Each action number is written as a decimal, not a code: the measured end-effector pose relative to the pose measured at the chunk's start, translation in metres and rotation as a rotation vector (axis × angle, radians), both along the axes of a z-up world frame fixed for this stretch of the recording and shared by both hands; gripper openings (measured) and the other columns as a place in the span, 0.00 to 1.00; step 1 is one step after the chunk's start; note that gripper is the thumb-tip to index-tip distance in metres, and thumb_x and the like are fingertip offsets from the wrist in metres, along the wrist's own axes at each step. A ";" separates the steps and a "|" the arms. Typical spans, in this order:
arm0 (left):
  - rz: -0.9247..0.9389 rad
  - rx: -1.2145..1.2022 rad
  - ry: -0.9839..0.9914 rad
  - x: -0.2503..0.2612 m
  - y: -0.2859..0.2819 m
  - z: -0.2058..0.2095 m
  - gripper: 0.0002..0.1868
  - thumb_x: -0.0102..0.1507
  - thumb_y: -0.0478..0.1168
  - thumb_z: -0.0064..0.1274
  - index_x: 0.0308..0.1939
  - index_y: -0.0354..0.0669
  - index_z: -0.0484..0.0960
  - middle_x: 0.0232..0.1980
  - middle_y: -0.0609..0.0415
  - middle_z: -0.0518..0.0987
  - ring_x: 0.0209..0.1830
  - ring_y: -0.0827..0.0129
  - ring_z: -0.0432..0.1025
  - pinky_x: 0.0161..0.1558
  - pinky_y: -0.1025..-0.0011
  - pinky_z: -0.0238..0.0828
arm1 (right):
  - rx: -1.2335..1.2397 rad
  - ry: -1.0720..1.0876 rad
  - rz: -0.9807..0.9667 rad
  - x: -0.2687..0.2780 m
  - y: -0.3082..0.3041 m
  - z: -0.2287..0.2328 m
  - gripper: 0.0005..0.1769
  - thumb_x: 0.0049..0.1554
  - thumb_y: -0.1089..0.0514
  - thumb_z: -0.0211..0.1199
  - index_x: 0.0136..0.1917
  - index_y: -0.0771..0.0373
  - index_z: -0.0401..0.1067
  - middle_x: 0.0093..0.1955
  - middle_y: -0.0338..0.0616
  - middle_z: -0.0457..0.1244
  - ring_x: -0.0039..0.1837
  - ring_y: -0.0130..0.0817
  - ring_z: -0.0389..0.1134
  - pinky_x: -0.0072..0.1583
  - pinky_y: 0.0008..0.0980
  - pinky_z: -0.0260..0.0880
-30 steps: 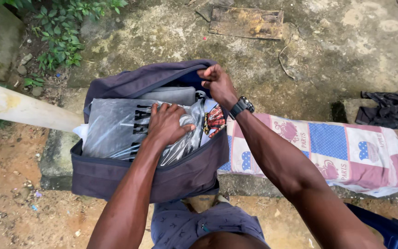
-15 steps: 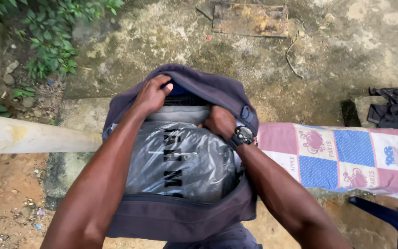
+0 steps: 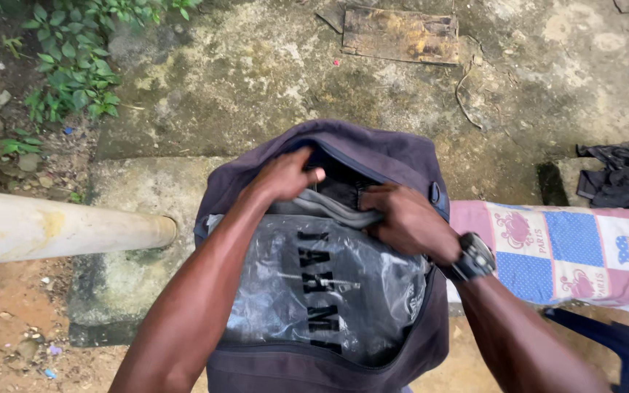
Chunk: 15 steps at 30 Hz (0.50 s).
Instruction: The person removes plastic-wrapped and loose clothing items from a bag, placing them on a bench and chair, before putting some items back into the bag.
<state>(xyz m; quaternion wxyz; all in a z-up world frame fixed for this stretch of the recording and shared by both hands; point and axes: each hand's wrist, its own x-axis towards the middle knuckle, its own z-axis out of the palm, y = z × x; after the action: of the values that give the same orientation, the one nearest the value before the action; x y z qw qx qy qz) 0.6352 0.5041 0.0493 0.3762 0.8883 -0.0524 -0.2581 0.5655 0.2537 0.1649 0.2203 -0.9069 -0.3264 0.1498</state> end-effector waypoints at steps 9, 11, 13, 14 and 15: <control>-0.130 0.127 -0.310 -0.116 -0.005 0.050 0.33 0.71 0.59 0.31 0.65 0.38 0.75 0.66 0.39 0.74 0.69 0.49 0.65 0.75 0.44 0.44 | 0.047 0.361 -0.472 0.005 -0.002 0.002 0.28 0.62 0.43 0.56 0.63 0.66 0.77 0.64 0.56 0.68 0.66 0.53 0.69 0.67 0.45 0.67; -0.115 0.104 -0.377 -0.133 -0.011 0.053 0.30 0.73 0.54 0.30 0.62 0.35 0.76 0.64 0.38 0.76 0.68 0.50 0.67 0.75 0.43 0.43 | 0.162 0.073 -0.183 0.020 -0.001 -0.017 0.30 0.60 0.43 0.55 0.66 0.65 0.73 0.73 0.54 0.63 0.73 0.51 0.62 0.68 0.44 0.61; -0.101 0.104 -0.430 -0.147 -0.011 0.055 0.27 0.73 0.50 0.30 0.61 0.33 0.77 0.62 0.37 0.77 0.67 0.50 0.68 0.75 0.43 0.43 | 0.021 0.020 -0.077 0.038 0.016 -0.037 0.31 0.61 0.41 0.55 0.66 0.66 0.72 0.66 0.58 0.65 0.69 0.57 0.64 0.65 0.50 0.63; -0.096 0.107 -0.460 -0.150 -0.013 0.056 0.26 0.73 0.48 0.31 0.61 0.32 0.77 0.62 0.37 0.77 0.66 0.50 0.68 0.75 0.43 0.44 | -0.052 -0.016 -0.026 0.044 0.021 -0.039 0.32 0.61 0.40 0.56 0.67 0.66 0.72 0.63 0.61 0.66 0.66 0.60 0.65 0.64 0.53 0.63; -0.091 0.109 -0.490 -0.152 -0.014 0.058 0.25 0.73 0.47 0.32 0.61 0.32 0.77 0.61 0.37 0.77 0.65 0.50 0.69 0.75 0.43 0.44 | -0.208 0.087 -0.033 0.044 0.027 -0.039 0.29 0.61 0.39 0.54 0.64 0.61 0.74 0.61 0.57 0.67 0.64 0.56 0.67 0.63 0.51 0.65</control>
<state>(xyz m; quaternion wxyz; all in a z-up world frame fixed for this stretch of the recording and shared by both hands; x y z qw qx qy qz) 0.4829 0.4898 0.1070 0.2917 0.9401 -0.1680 -0.0545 0.6098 0.2809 0.1257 0.1412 -0.9227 -0.2844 0.2185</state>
